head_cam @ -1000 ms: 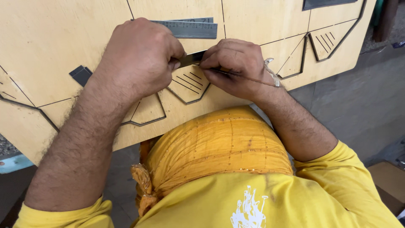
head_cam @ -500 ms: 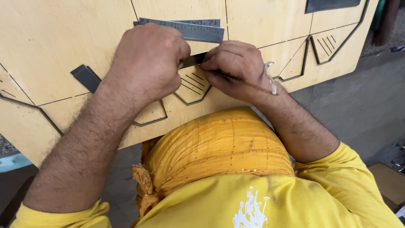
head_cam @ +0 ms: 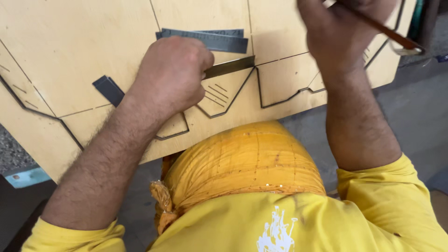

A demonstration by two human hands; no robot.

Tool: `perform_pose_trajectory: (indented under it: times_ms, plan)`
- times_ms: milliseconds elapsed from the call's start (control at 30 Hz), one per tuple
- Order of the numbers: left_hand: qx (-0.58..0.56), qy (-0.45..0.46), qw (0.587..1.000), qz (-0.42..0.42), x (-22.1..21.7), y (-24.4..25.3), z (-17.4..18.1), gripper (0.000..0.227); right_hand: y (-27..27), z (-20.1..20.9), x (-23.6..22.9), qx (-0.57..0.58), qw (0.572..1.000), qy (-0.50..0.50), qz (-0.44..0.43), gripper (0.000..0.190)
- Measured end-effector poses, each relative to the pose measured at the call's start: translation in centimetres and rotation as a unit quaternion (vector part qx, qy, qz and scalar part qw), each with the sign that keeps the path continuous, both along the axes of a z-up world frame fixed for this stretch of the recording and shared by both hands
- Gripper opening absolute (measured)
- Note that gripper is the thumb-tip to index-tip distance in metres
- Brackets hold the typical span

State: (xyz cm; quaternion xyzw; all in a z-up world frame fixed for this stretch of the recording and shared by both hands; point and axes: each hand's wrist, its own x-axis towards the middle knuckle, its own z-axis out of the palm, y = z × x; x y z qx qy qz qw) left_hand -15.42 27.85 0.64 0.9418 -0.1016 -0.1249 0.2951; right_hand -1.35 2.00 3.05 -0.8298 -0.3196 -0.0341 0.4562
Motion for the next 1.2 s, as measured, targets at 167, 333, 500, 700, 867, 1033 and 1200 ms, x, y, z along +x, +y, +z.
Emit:
perform_pose_trajectory:
  times_ms: [167, 333, 500, 700, 867, 1033, 1200]
  plan:
    - [-0.029, -0.01, 0.999, 0.019, 0.7, 0.9, 1.8, 0.011, -0.5, 0.7, -2.7, 0.011, 0.995, 0.08, 0.059, 0.015]
    - [-0.074, 0.112, 0.982, 0.131, 3.4, 3.2, 2.7, 0.014, -1.8, -1.4, -3.4, 0.053, 0.982, 0.183, 0.01, 0.01]
    - [0.009, -0.135, 0.984, 0.117, 3.5, 4.3, 1.6, 0.03, -2.3, -3.3, -2.9, 0.042, 0.969, 0.24, -0.035, 0.008]
    - [0.013, -0.156, 0.986, 0.056, 1.1, 2.6, 0.2, 0.032, -3.0, -4.1, -2.8, 0.028, 0.976, 0.215, -0.022, 0.009]
    - [0.062, -0.136, 0.987, 0.06, 0.9, 1.9, 0.5, 0.033, -3.1, -4.6, -2.7, 0.026, 0.978, 0.207, -0.012, 0.009]
    - [0.105, -0.158, 0.981, 0.03, 0.6, 1.3, 1.5, 0.03, -3.3, -4.6, -2.7, 0.041, 0.976, 0.214, 0.003, 0.01]
    - [0.116, -0.157, 0.98, 0.028, 0.4, 1.6, 1.5, 0.014, -3.2, -4.6, -2.7, 0.028, 0.979, 0.202, 0.0, 0.011]
